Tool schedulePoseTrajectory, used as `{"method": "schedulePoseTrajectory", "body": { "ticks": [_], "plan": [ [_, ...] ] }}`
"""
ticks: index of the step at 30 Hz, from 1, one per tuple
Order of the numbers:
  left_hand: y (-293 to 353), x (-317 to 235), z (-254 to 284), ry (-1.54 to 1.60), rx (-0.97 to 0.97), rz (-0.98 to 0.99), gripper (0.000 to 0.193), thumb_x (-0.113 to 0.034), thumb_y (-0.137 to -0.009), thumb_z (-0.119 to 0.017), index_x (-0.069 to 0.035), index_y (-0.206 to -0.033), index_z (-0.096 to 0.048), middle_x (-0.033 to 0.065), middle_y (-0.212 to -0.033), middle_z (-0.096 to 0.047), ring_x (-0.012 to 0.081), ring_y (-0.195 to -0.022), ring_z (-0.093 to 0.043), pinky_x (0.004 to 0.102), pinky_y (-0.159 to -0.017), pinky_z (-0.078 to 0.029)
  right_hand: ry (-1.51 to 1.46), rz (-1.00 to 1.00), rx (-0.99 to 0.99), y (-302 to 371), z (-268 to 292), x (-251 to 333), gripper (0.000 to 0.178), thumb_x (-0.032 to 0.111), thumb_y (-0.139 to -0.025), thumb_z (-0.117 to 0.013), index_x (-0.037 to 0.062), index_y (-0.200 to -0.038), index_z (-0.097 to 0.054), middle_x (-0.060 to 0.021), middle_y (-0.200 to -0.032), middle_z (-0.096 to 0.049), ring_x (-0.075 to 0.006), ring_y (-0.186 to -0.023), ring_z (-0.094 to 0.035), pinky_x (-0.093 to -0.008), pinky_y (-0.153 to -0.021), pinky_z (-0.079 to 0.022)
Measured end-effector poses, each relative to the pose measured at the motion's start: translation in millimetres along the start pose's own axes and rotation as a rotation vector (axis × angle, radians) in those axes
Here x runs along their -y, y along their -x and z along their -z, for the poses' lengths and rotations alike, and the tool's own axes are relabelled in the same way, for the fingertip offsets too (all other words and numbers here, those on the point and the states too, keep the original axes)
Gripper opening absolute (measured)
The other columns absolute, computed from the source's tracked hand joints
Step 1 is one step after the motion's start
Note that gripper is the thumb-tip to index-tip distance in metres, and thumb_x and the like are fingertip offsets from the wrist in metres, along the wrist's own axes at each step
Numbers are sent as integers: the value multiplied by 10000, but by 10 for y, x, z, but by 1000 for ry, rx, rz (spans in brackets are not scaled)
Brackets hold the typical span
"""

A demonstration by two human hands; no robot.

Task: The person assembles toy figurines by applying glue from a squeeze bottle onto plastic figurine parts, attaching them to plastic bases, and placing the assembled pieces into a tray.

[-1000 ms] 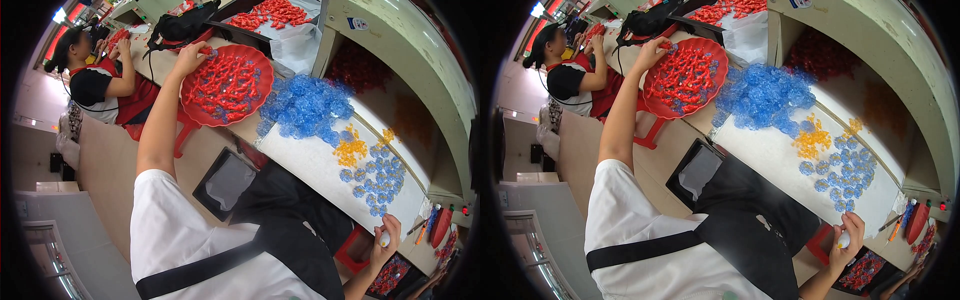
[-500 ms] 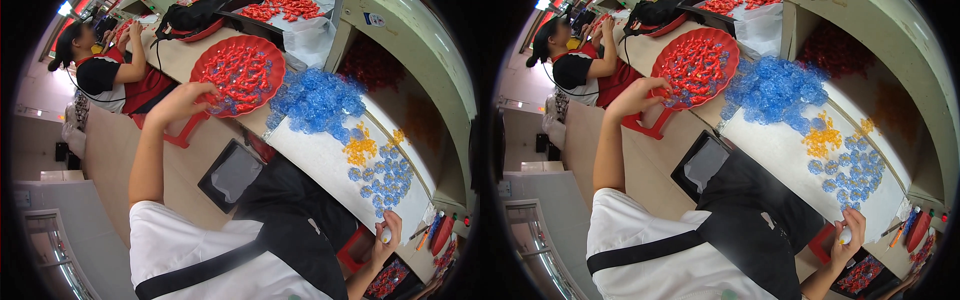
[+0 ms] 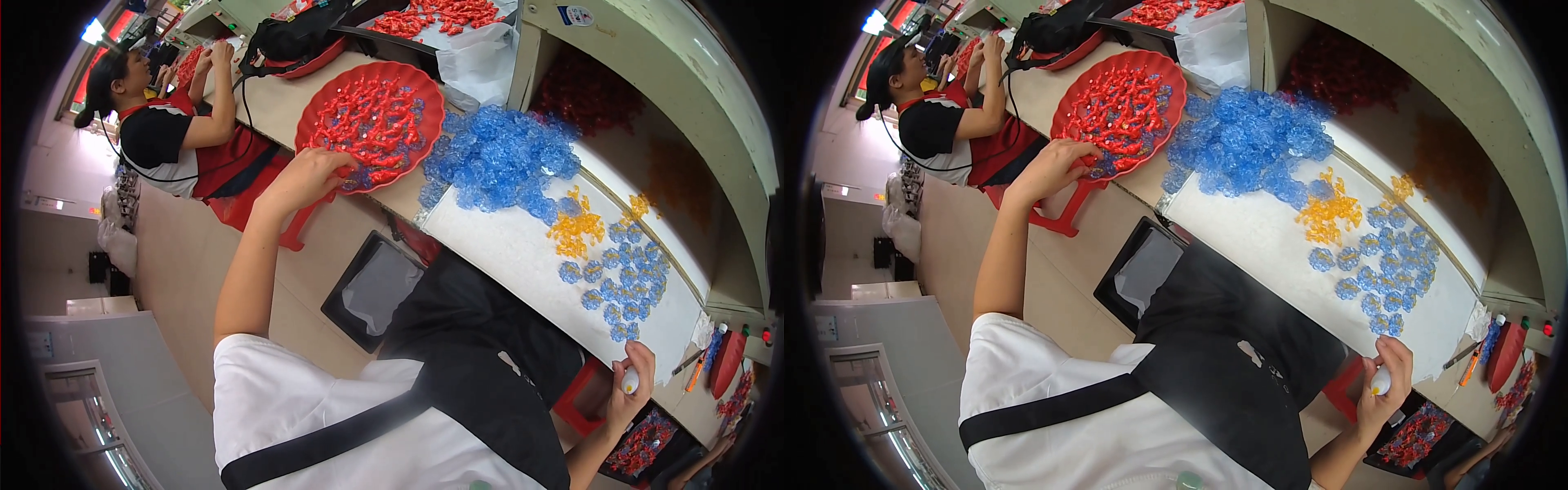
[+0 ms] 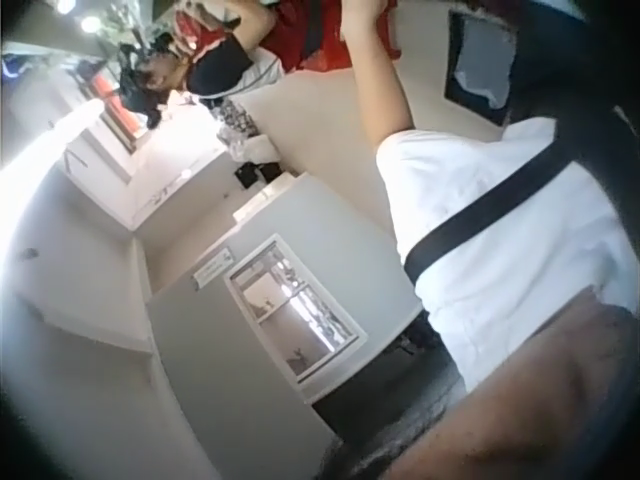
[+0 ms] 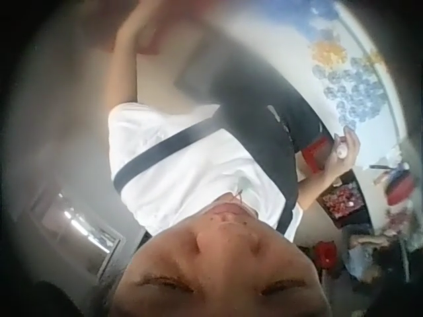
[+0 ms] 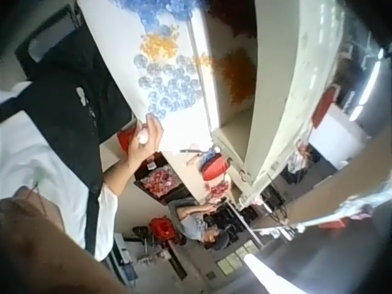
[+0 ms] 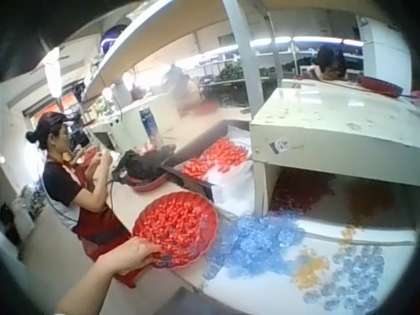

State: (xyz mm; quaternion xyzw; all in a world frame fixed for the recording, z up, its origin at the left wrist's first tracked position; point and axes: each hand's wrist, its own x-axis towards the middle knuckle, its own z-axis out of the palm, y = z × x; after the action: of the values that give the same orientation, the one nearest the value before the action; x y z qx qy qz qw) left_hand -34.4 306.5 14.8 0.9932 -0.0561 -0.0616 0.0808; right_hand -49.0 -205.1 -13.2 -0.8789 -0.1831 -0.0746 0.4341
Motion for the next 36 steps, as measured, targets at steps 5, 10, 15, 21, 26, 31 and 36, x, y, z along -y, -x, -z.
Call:
{"method": "schedulePoseTrajectory", "body": {
  "ticks": [5,10,15,21,26,31,36],
  "plan": [
    [62,-10,-5,14,-106,-13,251,-7,-673,-571,-60,-918,-564,108,-818,-596,267,-823,-555,370,-774,-406,3,19,0,-15,-15,-14,295,-97,-681,-582,-1,-960,-565,-131,-990,-527,-120,-647,-472,-219,-599,-395],
    [90,10,-105,-95,-165,-34,253,-6,-670,-575,-48,-919,-559,103,-843,-597,257,-831,-548,346,-804,-396,-33,-20,2,-6,-32,-29,282,-89,-687,-585,2,-953,-571,-131,-989,-530,-121,-655,-473,-220,-600,-395],
    [79,-7,-99,-49,-118,21,234,-14,-684,-560,-51,-915,-562,100,-844,-601,250,-848,-544,344,-826,-380,-26,11,2,-9,-18,-55,273,-83,-691,-586,3,-950,-573,-130,-983,-533,-123,-663,-475,-218,-599,-393],
    [133,-202,22,-84,-167,-35,278,-43,-674,-592,-55,-950,-564,96,-983,-574,246,-935,-529,362,-850,-373,-30,-18,-17,29,62,56,272,-78,-661,-617,13,-915,-589,-131,-932,-556,-186,-746,-539,-243,-564,-430],
    [-30,-790,242,-171,-329,-41,333,-21,-646,-611,-41,-976,-564,91,-997,-566,263,-959,-508,366,-853,-376,-105,-39,-3,-31,-20,-16,312,-88,-636,-638,19,-927,-600,-123,-919,-563,-190,-759,-561,-242,-548,-464],
    [-1148,-1777,0,190,-293,-515,251,-57,-702,-600,-38,-950,-566,108,-937,-583,281,-911,-527,359,-820,-391,-122,-56,-48,-20,84,-137,307,-70,-630,-651,23,-918,-603,-117,-898,-576,-194,-717,-576,-246,-558,-468],
    [-2786,-2333,-608,42,-505,-520,259,-53,-738,-523,-63,-994,-562,129,-992,-564,294,-942,-514,364,-833,-398,-109,-39,-82,56,218,-133,297,-60,-629,-655,18,-910,-601,-124,-891,-580,-219,-748,-586,-262,-579,-469]
  ]
}}
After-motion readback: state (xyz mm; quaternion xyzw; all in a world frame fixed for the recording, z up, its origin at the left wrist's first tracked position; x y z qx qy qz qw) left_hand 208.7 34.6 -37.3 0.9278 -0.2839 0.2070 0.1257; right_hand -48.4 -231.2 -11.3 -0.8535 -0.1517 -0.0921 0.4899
